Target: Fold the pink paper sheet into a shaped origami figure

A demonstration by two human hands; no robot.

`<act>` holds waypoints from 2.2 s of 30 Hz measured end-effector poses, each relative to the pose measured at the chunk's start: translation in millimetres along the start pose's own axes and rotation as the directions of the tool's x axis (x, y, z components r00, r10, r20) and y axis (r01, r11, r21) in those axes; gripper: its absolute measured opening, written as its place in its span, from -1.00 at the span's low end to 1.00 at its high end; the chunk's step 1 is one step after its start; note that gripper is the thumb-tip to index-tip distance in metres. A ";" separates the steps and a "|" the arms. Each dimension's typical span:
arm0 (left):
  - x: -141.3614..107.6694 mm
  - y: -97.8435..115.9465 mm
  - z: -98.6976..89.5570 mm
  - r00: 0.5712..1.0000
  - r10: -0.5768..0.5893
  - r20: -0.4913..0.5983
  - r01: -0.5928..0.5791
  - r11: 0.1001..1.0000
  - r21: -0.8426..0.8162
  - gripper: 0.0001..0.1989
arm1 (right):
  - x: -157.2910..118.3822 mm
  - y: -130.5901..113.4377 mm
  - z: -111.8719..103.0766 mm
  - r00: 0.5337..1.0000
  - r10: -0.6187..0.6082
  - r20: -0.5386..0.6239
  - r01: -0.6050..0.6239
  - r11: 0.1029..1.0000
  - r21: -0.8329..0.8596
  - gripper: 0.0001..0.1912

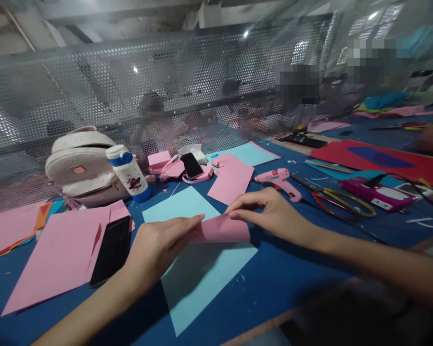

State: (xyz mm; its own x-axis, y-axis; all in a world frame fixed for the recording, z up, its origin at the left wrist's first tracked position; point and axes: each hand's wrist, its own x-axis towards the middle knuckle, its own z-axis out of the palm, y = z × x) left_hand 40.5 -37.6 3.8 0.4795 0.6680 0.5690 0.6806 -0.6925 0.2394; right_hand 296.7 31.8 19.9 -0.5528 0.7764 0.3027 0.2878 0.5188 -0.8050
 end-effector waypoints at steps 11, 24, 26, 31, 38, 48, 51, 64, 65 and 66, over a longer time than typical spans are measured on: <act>12.4 15.3 -5.3 0.731 -0.672 0.122 0.533 0.449 -0.717 -0.63 | 23.3 -27.1 -26.1 0.985 -0.170 0.010 0.167 0.948 -0.270 -0.52; -51.5 4.6 58.8 0.824 -0.334 0.458 0.555 0.310 -0.772 -0.26 | 74.1 58.9 41.8 0.835 -0.145 0.530 0.392 0.833 -0.389 -0.68; -58.0 -7.0 49.7 0.832 -0.444 0.333 0.550 0.584 -0.597 -0.35 | 75.9 65.0 53.1 0.819 -0.178 0.545 0.422 0.831 -0.362 -0.69; -61.5 -15.7 33.4 0.935 -0.132 0.329 0.164 0.984 -0.073 -0.39 | 73.8 78.5 67.5 0.844 -0.251 0.474 0.430 0.844 -0.321 -0.71; -60.1 -20.6 44.2 0.908 0.092 0.408 -0.191 0.959 0.209 -0.52 | 70.2 91.2 73.6 0.882 -0.264 0.390 0.387 0.877 -0.283 -0.73; -65.5 -35.0 49.3 0.943 0.134 0.303 -0.222 0.934 0.280 -0.58 | 73.6 96.4 77.9 0.890 -0.266 0.370 0.375 0.889 -0.263 -0.75; -63.6 -35.0 49.7 0.949 0.122 0.290 -0.208 0.935 0.286 -0.59 | 73.5 93.1 76.4 0.887 -0.281 0.366 0.380 0.895 -0.234 -0.77; -65.5 -36.2 48.8 0.950 0.106 0.292 -0.191 0.941 0.278 -0.58 | 85.6 85.4 84.8 0.923 -0.061 0.380 0.184 0.936 -0.299 -0.83; -65.9 -36.1 48.7 0.952 0.105 0.289 -0.187 0.943 0.276 -0.58 | 85.7 84.3 86.2 0.923 -0.052 0.380 0.175 0.938 -0.298 -0.84; -66.3 -35.9 48.7 0.953 0.103 0.286 -0.185 0.944 0.274 -0.58 | 85.7 83.5 87.4 0.923 -0.050 0.383 0.173 0.940 -0.295 -0.86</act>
State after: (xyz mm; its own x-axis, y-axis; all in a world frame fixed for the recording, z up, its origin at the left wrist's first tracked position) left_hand 11.2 -43.7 -80.9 0.6857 0.6427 0.3417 0.7055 -0.7024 -0.0945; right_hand 205.0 110.4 -65.9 -0.8235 0.5536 0.1240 0.4058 0.7275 -0.5532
